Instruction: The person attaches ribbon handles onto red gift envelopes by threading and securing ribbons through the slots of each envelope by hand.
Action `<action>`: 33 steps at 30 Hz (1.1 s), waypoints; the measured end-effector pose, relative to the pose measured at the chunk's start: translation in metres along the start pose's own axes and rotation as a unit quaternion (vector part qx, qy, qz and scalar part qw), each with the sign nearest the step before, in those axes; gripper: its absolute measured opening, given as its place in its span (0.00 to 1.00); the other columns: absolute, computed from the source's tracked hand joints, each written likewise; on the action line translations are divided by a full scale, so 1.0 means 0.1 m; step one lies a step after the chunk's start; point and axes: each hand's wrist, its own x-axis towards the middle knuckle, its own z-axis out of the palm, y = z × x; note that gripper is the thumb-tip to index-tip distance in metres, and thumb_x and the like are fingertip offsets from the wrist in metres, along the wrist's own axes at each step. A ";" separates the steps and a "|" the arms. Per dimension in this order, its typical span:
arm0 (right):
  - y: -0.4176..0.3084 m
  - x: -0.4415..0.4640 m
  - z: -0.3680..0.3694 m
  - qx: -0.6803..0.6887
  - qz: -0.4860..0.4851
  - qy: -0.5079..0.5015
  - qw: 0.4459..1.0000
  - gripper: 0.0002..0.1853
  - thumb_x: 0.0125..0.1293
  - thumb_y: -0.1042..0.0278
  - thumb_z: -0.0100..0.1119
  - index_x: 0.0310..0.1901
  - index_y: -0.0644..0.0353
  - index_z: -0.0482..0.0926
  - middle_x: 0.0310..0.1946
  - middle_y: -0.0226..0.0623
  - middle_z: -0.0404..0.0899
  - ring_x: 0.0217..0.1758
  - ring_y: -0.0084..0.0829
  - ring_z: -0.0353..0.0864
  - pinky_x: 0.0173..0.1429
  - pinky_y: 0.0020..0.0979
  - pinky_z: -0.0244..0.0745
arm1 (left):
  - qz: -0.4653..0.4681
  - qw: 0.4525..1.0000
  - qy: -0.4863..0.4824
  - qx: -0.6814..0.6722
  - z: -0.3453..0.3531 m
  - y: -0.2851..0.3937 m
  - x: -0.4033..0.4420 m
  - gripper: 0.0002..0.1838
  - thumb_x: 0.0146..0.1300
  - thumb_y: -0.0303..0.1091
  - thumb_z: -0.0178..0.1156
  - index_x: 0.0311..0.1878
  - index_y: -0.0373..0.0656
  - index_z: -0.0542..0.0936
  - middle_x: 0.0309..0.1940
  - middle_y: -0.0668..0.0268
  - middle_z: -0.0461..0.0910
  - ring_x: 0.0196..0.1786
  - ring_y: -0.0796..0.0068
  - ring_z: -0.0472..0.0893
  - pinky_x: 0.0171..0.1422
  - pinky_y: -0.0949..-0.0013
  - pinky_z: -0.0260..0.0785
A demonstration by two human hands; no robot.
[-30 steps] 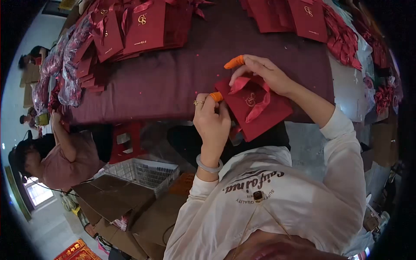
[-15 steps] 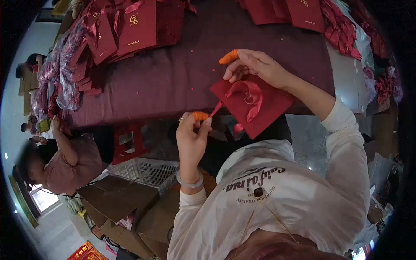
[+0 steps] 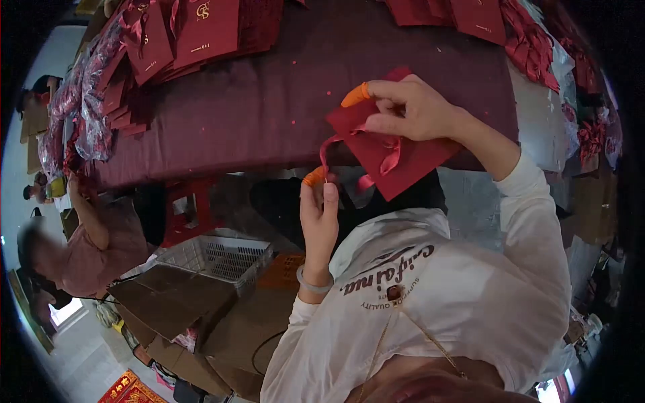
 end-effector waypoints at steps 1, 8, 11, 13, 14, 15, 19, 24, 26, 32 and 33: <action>-0.11 -0.03 -0.03 0.000 0.000 -0.005 1.000 0.22 0.62 0.56 0.58 0.55 0.55 0.72 0.12 0.35 0.71 0.18 0.26 0.73 0.27 0.28 0.66 | -0.002 1.000 0.003 -0.003 0.00 -0.01 0.00 0.15 0.69 0.38 0.51 0.53 0.38 0.70 0.40 0.71 0.72 0.39 0.86 0.68 0.45 0.82 0.61; -0.09 -0.06 -0.07 0.181 0.099 -0.070 0.976 0.27 0.60 0.70 0.59 0.61 0.61 0.65 0.22 0.33 0.75 0.28 0.25 0.79 0.35 0.26 0.73 | -0.071 0.988 0.001 -0.134 0.04 -0.01 0.10 0.16 0.72 0.41 0.44 0.46 0.38 0.74 0.40 0.64 0.79 0.43 0.77 0.77 0.51 0.73 0.66; 0.00 -0.02 -0.03 0.386 0.094 -0.099 0.912 0.31 0.57 0.75 0.59 0.63 0.65 0.61 0.30 0.31 0.75 0.37 0.24 0.80 0.42 0.23 0.74 | -0.068 0.983 -0.049 -0.161 0.01 -0.16 0.12 0.14 0.71 0.39 0.45 0.46 0.39 0.75 0.42 0.65 0.79 0.42 0.73 0.79 0.51 0.68 0.70; 0.08 0.01 0.00 0.441 0.057 -0.112 0.888 0.31 0.57 0.77 0.57 0.64 0.64 0.60 0.34 0.31 0.74 0.41 0.25 0.79 0.44 0.22 0.74 | -0.088 0.977 -0.061 -0.183 0.01 -0.15 0.09 0.13 0.72 0.38 0.45 0.46 0.39 0.74 0.41 0.65 0.79 0.41 0.74 0.79 0.48 0.68 0.70; 0.11 0.01 0.01 0.454 0.074 -0.125 0.879 0.31 0.56 0.80 0.56 0.63 0.65 0.61 0.38 0.32 0.74 0.43 0.25 0.78 0.47 0.24 0.74 | -0.108 0.970 -0.071 -0.207 0.01 -0.15 0.08 0.13 0.72 0.37 0.44 0.46 0.40 0.74 0.40 0.65 0.79 0.39 0.75 0.80 0.46 0.68 0.71; 0.13 0.01 0.02 0.466 0.091 -0.138 0.869 0.31 0.55 0.82 0.56 0.63 0.66 0.62 0.41 0.34 0.74 0.46 0.25 0.77 0.50 0.25 0.74 | -0.108 0.970 -0.074 -0.206 0.01 -0.15 0.07 0.13 0.72 0.37 0.44 0.46 0.40 0.74 0.40 0.65 0.79 0.39 0.75 0.80 0.46 0.68 0.71; 0.12 0.05 0.05 0.451 0.083 -0.146 0.877 0.32 0.53 0.85 0.55 0.63 0.66 0.62 0.45 0.35 0.72 0.47 0.25 0.77 0.50 0.25 0.74 | -0.128 0.976 -0.095 -0.147 -0.05 -0.18 0.03 0.15 0.72 0.41 0.43 0.45 0.40 0.74 0.29 0.70 0.77 0.28 0.82 0.76 0.33 0.79 0.63; 0.09 0.03 0.08 0.430 0.087 -0.132 0.889 0.30 0.54 0.86 0.52 0.62 0.67 0.63 0.50 0.37 0.68 0.46 0.25 0.75 0.51 0.24 0.72 | -0.109 0.977 -0.050 -0.174 -0.14 -0.27 0.04 0.12 0.71 0.39 0.47 0.43 0.40 0.74 0.25 0.73 0.73 0.24 0.85 0.65 0.30 0.81 0.57; 0.15 0.05 0.09 0.411 0.077 -0.126 0.899 0.28 0.55 0.85 0.52 0.61 0.68 0.64 0.50 0.37 0.67 0.47 0.25 0.74 0.53 0.24 0.72 | -0.106 0.979 -0.035 -0.170 -0.17 -0.32 0.04 0.12 0.71 0.38 0.48 0.41 0.39 0.75 0.25 0.72 0.72 0.26 0.85 0.66 0.31 0.81 0.58; 0.25 0.00 0.22 0.371 0.002 -0.033 0.928 0.21 0.58 0.81 0.56 0.55 0.66 0.70 0.43 0.33 0.72 0.44 0.22 0.76 0.49 0.22 0.72 | 0.048 0.996 0.062 -0.032 -0.29 -0.23 -0.14 0.12 0.70 0.35 0.49 0.43 0.35 0.76 0.28 0.71 0.74 0.29 0.85 0.68 0.35 0.81 0.61; 0.22 0.02 0.23 0.371 -0.018 -0.008 0.928 0.18 0.59 0.78 0.57 0.53 0.66 0.72 0.39 0.32 0.74 0.40 0.21 0.76 0.46 0.21 0.72 | 0.070 0.994 0.077 -0.029 -0.31 -0.21 -0.19 0.12 0.70 0.35 0.48 0.43 0.35 0.76 0.28 0.71 0.74 0.30 0.85 0.69 0.36 0.82 0.62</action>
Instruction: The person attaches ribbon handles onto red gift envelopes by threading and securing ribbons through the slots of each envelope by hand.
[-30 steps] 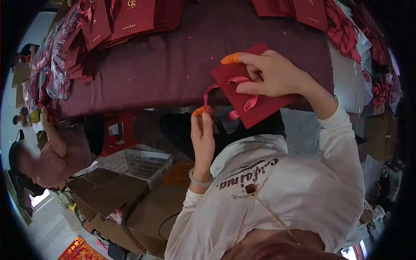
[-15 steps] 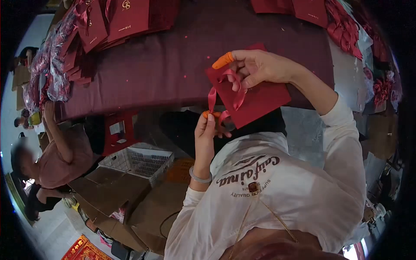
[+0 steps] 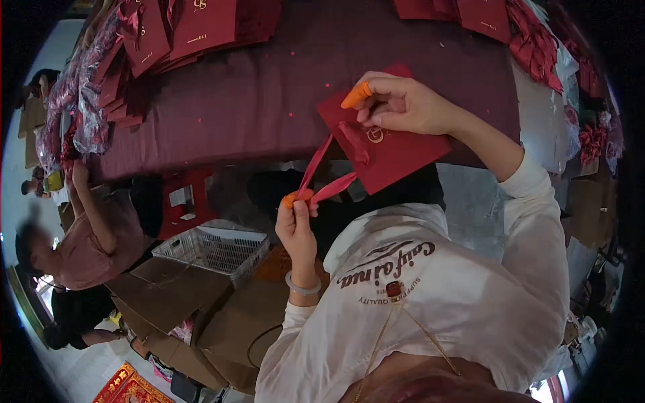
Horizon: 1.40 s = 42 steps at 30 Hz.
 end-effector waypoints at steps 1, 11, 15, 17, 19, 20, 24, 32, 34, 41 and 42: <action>-0.05 -0.01 0.02 0.003 0.000 -0.001 1.000 0.18 0.59 0.78 0.57 0.53 0.66 0.72 0.39 0.32 0.74 0.40 0.21 0.76 0.46 0.21 0.72 | 0.027 0.998 0.005 0.050 -0.04 0.01 -0.03 0.12 0.70 0.35 0.48 0.43 0.35 0.76 0.29 0.71 0.75 0.31 0.85 0.70 0.37 0.82 0.62; -0.19 0.00 0.07 -0.326 0.015 -0.054 0.944 0.17 0.56 0.66 0.65 0.47 0.62 0.76 0.23 0.26 0.69 0.23 0.17 0.66 0.26 0.23 0.62 | -0.068 0.996 -0.019 -0.055 0.00 -0.40 0.01 0.13 0.70 0.36 0.49 0.45 0.34 0.76 0.28 0.71 0.74 0.31 0.84 0.70 0.39 0.80 0.64; -0.20 -0.01 0.08 -0.330 0.012 -0.046 0.943 0.15 0.59 0.67 0.62 0.46 0.64 0.75 0.23 0.28 0.71 0.23 0.19 0.70 0.28 0.23 0.65 | -0.033 0.987 0.029 -0.157 -0.03 -0.16 -0.09 0.12 0.70 0.33 0.48 0.47 0.33 0.74 0.31 0.69 0.74 0.31 0.83 0.70 0.40 0.77 0.66; -0.15 -0.01 0.10 -0.305 0.014 -0.037 0.952 0.14 0.59 0.67 0.61 0.46 0.62 0.75 0.23 0.31 0.73 0.24 0.23 0.72 0.28 0.25 0.66 | -0.094 0.974 0.028 -0.203 -0.02 -0.23 -0.12 0.12 0.70 0.34 0.48 0.47 0.34 0.74 0.31 0.68 0.74 0.31 0.81 0.70 0.40 0.75 0.68; -0.13 0.03 0.08 -0.278 0.006 -0.030 0.960 0.13 0.60 0.66 0.60 0.45 0.60 0.75 0.22 0.33 0.75 0.25 0.26 0.74 0.29 0.28 0.67 | -0.176 0.940 -0.009 -0.291 -0.01 -0.38 -0.05 0.13 0.70 0.35 0.48 0.48 0.35 0.74 0.30 0.68 0.74 0.31 0.81 0.71 0.40 0.74 0.68; -0.12 0.04 0.08 -0.295 0.004 -0.046 0.955 0.13 0.61 0.68 0.59 0.46 0.62 0.75 0.23 0.32 0.75 0.27 0.24 0.77 0.30 0.25 0.69 | -0.173 0.942 -0.012 -0.286 -0.06 -0.43 -0.03 0.13 0.70 0.35 0.48 0.48 0.35 0.74 0.30 0.68 0.74 0.31 0.81 0.71 0.40 0.74 0.68; -0.13 0.01 0.09 -0.254 0.025 -0.047 0.966 0.13 0.63 0.64 0.57 0.46 0.60 0.76 0.24 0.34 0.77 0.25 0.28 0.75 0.32 0.29 0.69 | -0.146 0.986 0.009 -0.084 -0.02 -0.28 0.02 0.14 0.69 0.31 0.49 0.54 0.34 0.71 0.31 0.68 0.74 0.34 0.81 0.72 0.42 0.74 0.68; -0.32 -0.03 0.09 -0.178 -0.096 0.011 0.979 0.15 0.63 0.62 0.56 0.47 0.62 0.76 0.32 0.37 0.78 0.36 0.28 0.77 0.42 0.31 0.71 | 0.411 0.777 -0.050 0.473 0.20 0.31 0.54 0.22 0.57 0.20 0.56 0.57 0.35 0.70 0.59 0.53 0.66 0.62 0.50 0.67 0.63 0.57 0.62; -0.65 -0.21 0.15 -0.250 -0.118 0.066 0.959 0.12 0.63 0.64 0.56 0.44 0.61 0.77 0.35 0.39 0.78 0.39 0.32 0.77 0.44 0.33 0.71 | 0.435 0.754 -0.155 0.467 0.35 0.50 0.74 0.21 0.55 0.22 0.59 0.55 0.39 0.73 0.63 0.58 0.65 0.66 0.49 0.62 0.65 0.53 0.59; -0.83 -1.25 -0.76 -0.431 -0.136 0.485 0.748 0.09 0.62 0.69 0.56 0.43 0.59 0.78 0.38 0.37 0.77 0.42 0.30 0.78 0.47 0.29 0.72 | 0.476 0.629 -0.360 0.497 0.44 0.65 1.02 0.16 0.51 0.22 0.58 0.46 0.42 0.78 0.57 0.66 0.73 0.61 0.65 0.72 0.65 0.52 0.60; -0.76 -1.52 -1.14 -0.443 -0.149 0.531 0.707 0.09 0.62 0.69 0.56 0.44 0.58 0.79 0.39 0.38 0.78 0.42 0.31 0.78 0.47 0.29 0.72 | 0.477 0.630 -0.360 0.496 0.45 0.65 1.03 0.16 0.51 0.22 0.58 0.46 0.42 0.78 0.57 0.66 0.73 0.61 0.65 0.72 0.65 0.52 0.60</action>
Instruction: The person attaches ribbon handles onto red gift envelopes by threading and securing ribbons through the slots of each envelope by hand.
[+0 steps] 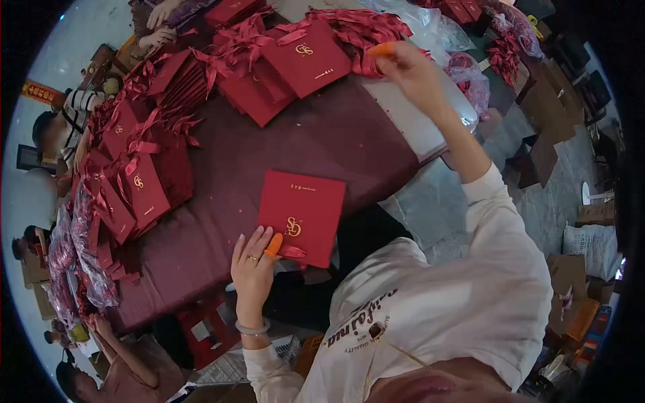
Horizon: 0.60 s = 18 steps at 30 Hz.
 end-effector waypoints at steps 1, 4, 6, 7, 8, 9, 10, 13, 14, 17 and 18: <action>0.39 0.07 -0.24 -0.087 0.050 0.043 0.994 0.10 0.62 0.70 0.55 0.45 0.57 0.79 0.40 0.40 0.78 0.42 0.35 0.79 0.47 0.31 0.72 | -0.003 0.999 0.040 -0.027 0.00 0.00 0.00 0.15 0.51 0.22 0.58 0.45 0.41 0.78 0.55 0.65 0.75 0.58 0.62 0.74 0.63 0.53 0.63; 1.25 0.08 -0.87 -0.255 0.072 0.031 0.964 0.12 0.60 0.71 0.55 0.46 0.56 0.78 0.40 0.44 0.78 0.41 0.41 0.78 0.48 0.35 0.72 | -0.112 0.951 0.215 -0.191 -0.02 0.06 -0.13 0.14 0.58 0.24 0.54 0.48 0.34 0.76 0.46 0.56 0.79 0.48 0.62 0.80 0.54 0.62 0.71; 1.50 -0.01 -0.95 -0.263 0.087 0.007 0.961 0.13 0.59 0.71 0.56 0.47 0.56 0.78 0.40 0.45 0.77 0.41 0.42 0.78 0.48 0.35 0.72 | -0.284 0.764 0.388 -0.431 0.14 0.06 -0.12 0.17 0.66 0.31 0.49 0.54 0.31 0.72 0.42 0.58 0.80 0.42 0.70 0.80 0.47 0.71 0.72; 1.54 -0.06 -0.93 -0.283 0.083 -0.004 0.956 0.13 0.59 0.70 0.57 0.47 0.56 0.78 0.40 0.46 0.77 0.41 0.43 0.78 0.47 0.36 0.72 | -0.318 0.712 0.365 -0.508 0.04 0.07 0.01 0.16 0.67 0.31 0.48 0.53 0.31 0.72 0.42 0.59 0.80 0.40 0.72 0.80 0.42 0.73 0.72; 1.58 -0.11 -0.91 -0.301 0.081 -0.016 0.950 0.14 0.58 0.69 0.58 0.47 0.56 0.78 0.39 0.46 0.77 0.40 0.43 0.78 0.47 0.36 0.72 | -0.351 0.655 0.338 -0.578 -0.10 0.08 0.09 0.16 0.68 0.32 0.47 0.53 0.31 0.72 0.41 0.61 0.80 0.37 0.75 0.80 0.38 0.75 0.72; 1.50 -0.11 -0.86 -0.322 0.089 -0.002 0.943 0.14 0.57 0.68 0.59 0.46 0.55 0.78 0.36 0.45 0.77 0.40 0.44 0.77 0.46 0.38 0.71 | -0.310 0.653 0.221 -0.655 -0.19 -0.03 0.02 0.15 0.70 0.33 0.45 0.52 0.32 0.73 0.37 0.63 0.79 0.33 0.80 0.77 0.29 0.77 0.69; 1.46 -0.09 -0.84 -0.319 0.087 -0.006 0.944 0.14 0.57 0.68 0.59 0.46 0.55 0.78 0.36 0.45 0.77 0.40 0.44 0.77 0.46 0.38 0.71 | -0.314 0.652 0.224 -0.653 -0.16 -0.09 -0.02 0.15 0.70 0.33 0.45 0.52 0.32 0.73 0.37 0.63 0.79 0.33 0.80 0.77 0.29 0.77 0.69; 1.27 -0.11 -0.79 -0.383 0.077 -0.002 0.921 0.13 0.57 0.67 0.60 0.45 0.56 0.78 0.33 0.44 0.77 0.38 0.43 0.77 0.42 0.38 0.71 | -0.459 0.796 0.163 -0.359 -0.09 -0.05 0.11 0.15 0.69 0.34 0.48 0.51 0.32 0.73 0.37 0.63 0.75 0.32 0.75 0.73 0.29 0.76 0.67; 1.16 -0.11 -0.75 -0.378 0.060 0.021 0.924 0.12 0.57 0.67 0.60 0.43 0.57 0.78 0.32 0.44 0.76 0.37 0.43 0.77 0.40 0.38 0.72 | -0.443 0.838 0.232 -0.217 0.05 -0.15 -0.02 0.15 0.69 0.34 0.49 0.51 0.32 0.72 0.38 0.61 0.74 0.36 0.73 0.73 0.34 0.74 0.67; 0.55 -0.07 -0.51 -0.266 0.014 0.052 0.963 0.10 0.59 0.69 0.58 0.41 0.61 0.77 0.29 0.42 0.74 0.31 0.38 0.76 0.35 0.34 0.71 | -0.427 0.825 0.365 -0.056 0.12 0.04 -0.09 0.15 0.67 0.33 0.52 0.50 0.31 0.72 0.40 0.57 0.72 0.43 0.67 0.71 0.48 0.67 0.63; 0.34 -0.09 -0.42 -0.242 0.003 0.027 0.970 0.10 0.59 0.71 0.56 0.43 0.60 0.77 0.27 0.40 0.71 0.30 0.34 0.74 0.35 0.31 0.70 | -0.423 0.796 0.425 -0.085 0.13 0.18 -0.08 0.14 0.67 0.32 0.53 0.50 0.31 0.73 0.40 0.56 0.71 0.42 0.65 0.71 0.48 0.67 0.63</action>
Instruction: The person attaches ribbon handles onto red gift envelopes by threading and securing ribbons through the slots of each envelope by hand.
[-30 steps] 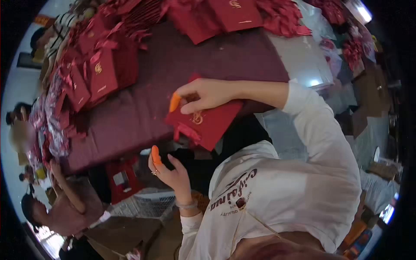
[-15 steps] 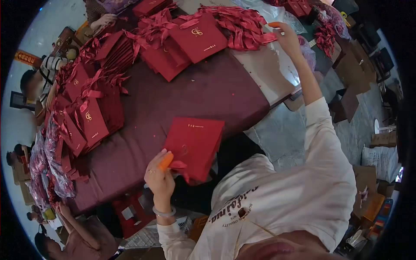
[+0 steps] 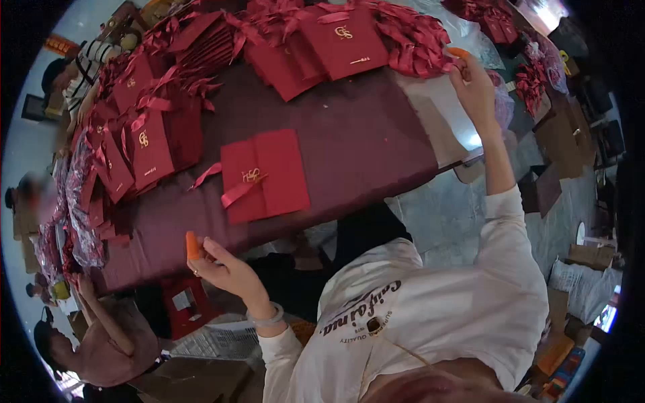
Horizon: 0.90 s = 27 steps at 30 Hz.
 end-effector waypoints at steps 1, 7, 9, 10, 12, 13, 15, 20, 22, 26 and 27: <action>-0.20 -0.04 0.00 0.028 -0.017 -0.024 0.999 0.11 0.60 0.73 0.54 0.45 0.60 0.76 0.26 0.38 0.69 0.29 0.30 0.72 0.35 0.28 0.69 | -0.015 0.997 0.051 -0.049 -0.02 0.06 -0.11 0.14 0.66 0.30 0.54 0.50 0.31 0.73 0.41 0.56 0.71 0.42 0.64 0.71 0.48 0.67 0.62; -1.27 -0.26 0.39 0.439 0.030 -0.291 0.850 0.18 0.60 0.81 0.51 0.52 0.62 0.74 0.29 0.31 0.67 0.33 0.22 0.70 0.42 0.22 0.68 | 0.122 0.990 -0.073 0.002 0.10 0.18 -0.25 0.12 0.57 0.21 0.59 0.46 0.34 0.77 0.40 0.54 0.75 0.42 0.57 0.74 0.46 0.64 0.67; -1.58 -0.27 0.44 0.468 0.020 -0.324 0.822 0.16 0.61 0.80 0.53 0.51 0.65 0.75 0.33 0.29 0.67 0.38 0.22 0.70 0.46 0.21 0.67 | 0.118 0.989 -0.089 0.009 0.17 0.14 -0.20 0.12 0.56 0.22 0.59 0.45 0.35 0.77 0.41 0.54 0.75 0.42 0.56 0.74 0.49 0.62 0.66; -1.66 -0.26 0.48 0.460 0.003 -0.366 0.809 0.15 0.61 0.78 0.55 0.50 0.65 0.76 0.34 0.29 0.67 0.40 0.21 0.70 0.46 0.21 0.67 | 0.122 0.988 -0.094 0.024 0.19 0.10 -0.17 0.13 0.56 0.22 0.59 0.46 0.36 0.77 0.41 0.54 0.75 0.43 0.55 0.74 0.50 0.61 0.66; -1.89 -0.22 0.55 0.437 0.012 -0.434 0.788 0.12 0.60 0.76 0.58 0.46 0.65 0.78 0.38 0.32 0.69 0.45 0.24 0.70 0.47 0.24 0.66 | 0.115 0.988 -0.085 0.056 0.26 0.07 -0.11 0.15 0.55 0.24 0.61 0.46 0.35 0.76 0.46 0.52 0.72 0.47 0.53 0.72 0.53 0.59 0.65; -1.97 -0.25 0.62 0.439 0.007 -0.438 0.784 0.12 0.60 0.76 0.58 0.46 0.65 0.78 0.38 0.32 0.69 0.45 0.24 0.70 0.47 0.24 0.66 | 0.120 0.988 -0.068 0.064 0.29 0.08 -0.07 0.15 0.54 0.25 0.61 0.46 0.34 0.75 0.48 0.51 0.71 0.49 0.53 0.71 0.53 0.59 0.65; -2.07 -0.34 0.85 0.349 -0.218 -0.321 0.853 0.09 0.59 0.77 0.57 0.42 0.65 0.78 0.38 0.35 0.71 0.44 0.31 0.72 0.47 0.29 0.68 | 0.090 0.990 -0.068 0.090 0.36 0.07 0.04 0.19 0.52 0.27 0.64 0.48 0.34 0.73 0.51 0.51 0.69 0.51 0.50 0.70 0.54 0.57 0.65; -2.21 -0.57 1.18 0.402 -0.215 -0.445 0.771 0.08 0.61 0.69 0.57 0.39 0.63 0.77 0.44 0.40 0.77 0.49 0.40 0.75 0.53 0.37 0.68 | -0.112 0.976 -0.162 0.097 0.40 0.03 0.39 0.25 0.53 0.36 0.65 0.53 0.37 0.70 0.40 0.49 0.75 0.43 0.51 0.77 0.47 0.57 0.69; -2.18 -0.58 1.16 0.348 -0.270 -0.433 0.787 0.09 0.62 0.66 0.55 0.40 0.61 0.77 0.38 0.39 0.79 0.47 0.39 0.77 0.53 0.37 0.68 | -0.086 0.990 0.021 0.114 0.41 -0.35 0.47 0.24 0.56 0.37 0.63 0.54 0.37 0.70 0.33 0.51 0.77 0.33 0.55 0.79 0.40 0.59 0.70; -2.12 -0.58 1.16 0.363 -0.256 -0.427 0.788 0.10 0.63 0.64 0.54 0.40 0.61 0.78 0.37 0.41 0.79 0.45 0.41 0.77 0.51 0.38 0.68 | -0.242 0.946 0.150 -0.156 0.14 -0.60 0.48 0.22 0.56 0.34 0.64 0.52 0.35 0.72 0.35 0.54 0.74 0.36 0.64 0.74 0.43 0.65 0.67; -2.12 -0.58 1.17 0.363 -0.254 -0.428 0.788 0.10 0.63 0.64 0.54 0.40 0.61 0.78 0.37 0.41 0.79 0.45 0.41 0.77 0.51 0.38 0.68 | -0.243 0.946 0.149 -0.155 0.10 -0.54 0.44 0.22 0.56 0.34 0.64 0.52 0.35 0.72 0.35 0.54 0.74 0.36 0.64 0.74 0.43 0.65 0.67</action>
